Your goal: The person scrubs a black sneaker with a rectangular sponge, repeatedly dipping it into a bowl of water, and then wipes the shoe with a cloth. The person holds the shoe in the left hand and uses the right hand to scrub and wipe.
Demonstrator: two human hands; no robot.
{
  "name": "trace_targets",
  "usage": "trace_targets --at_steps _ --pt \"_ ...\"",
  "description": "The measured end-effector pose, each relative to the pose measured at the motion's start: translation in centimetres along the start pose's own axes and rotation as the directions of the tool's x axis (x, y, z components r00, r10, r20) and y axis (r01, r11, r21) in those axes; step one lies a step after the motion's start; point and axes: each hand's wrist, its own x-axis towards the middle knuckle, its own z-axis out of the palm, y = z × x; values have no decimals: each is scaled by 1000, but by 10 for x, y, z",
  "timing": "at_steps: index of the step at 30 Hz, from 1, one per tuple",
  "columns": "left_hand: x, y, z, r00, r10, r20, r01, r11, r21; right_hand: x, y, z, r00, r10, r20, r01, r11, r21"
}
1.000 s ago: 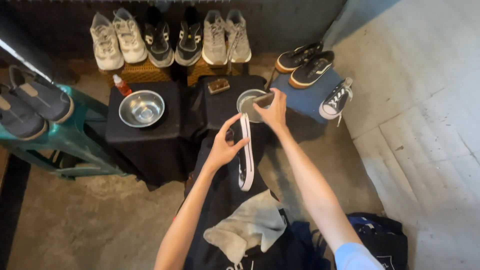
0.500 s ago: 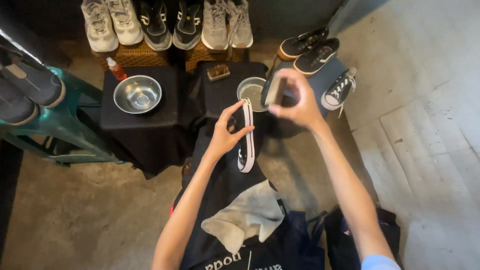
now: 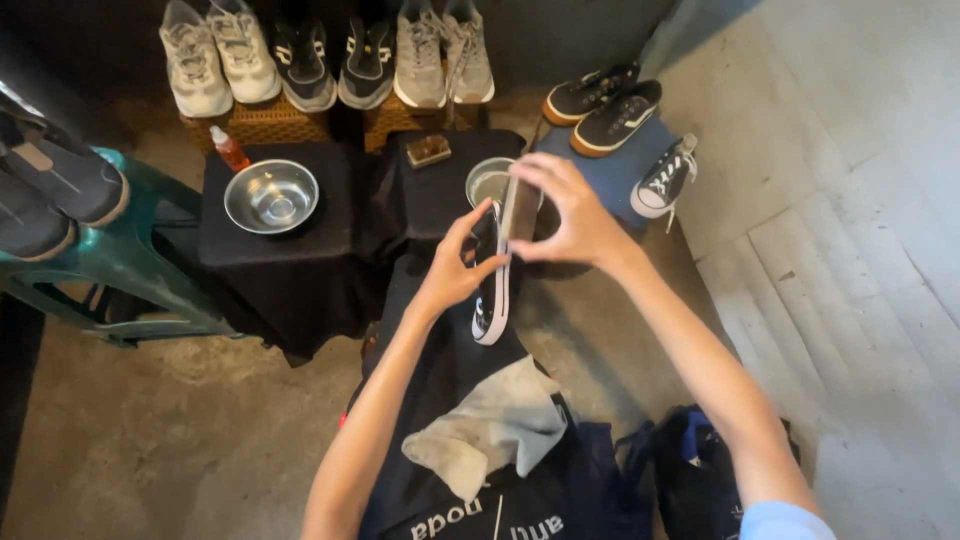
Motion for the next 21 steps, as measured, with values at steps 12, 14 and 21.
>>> trace_targets --at_steps 12,14,21 --pt "4 9 -8 992 -105 65 102 994 44 -2 -33 -2 987 -69 147 54 994 99" --pt "7 14 -8 992 -110 67 107 993 49 5 -17 -3 984 -93 152 80 992 94" --pt "-2 26 -14 983 -168 77 163 984 74 -10 -21 10 988 -56 147 39 992 117"
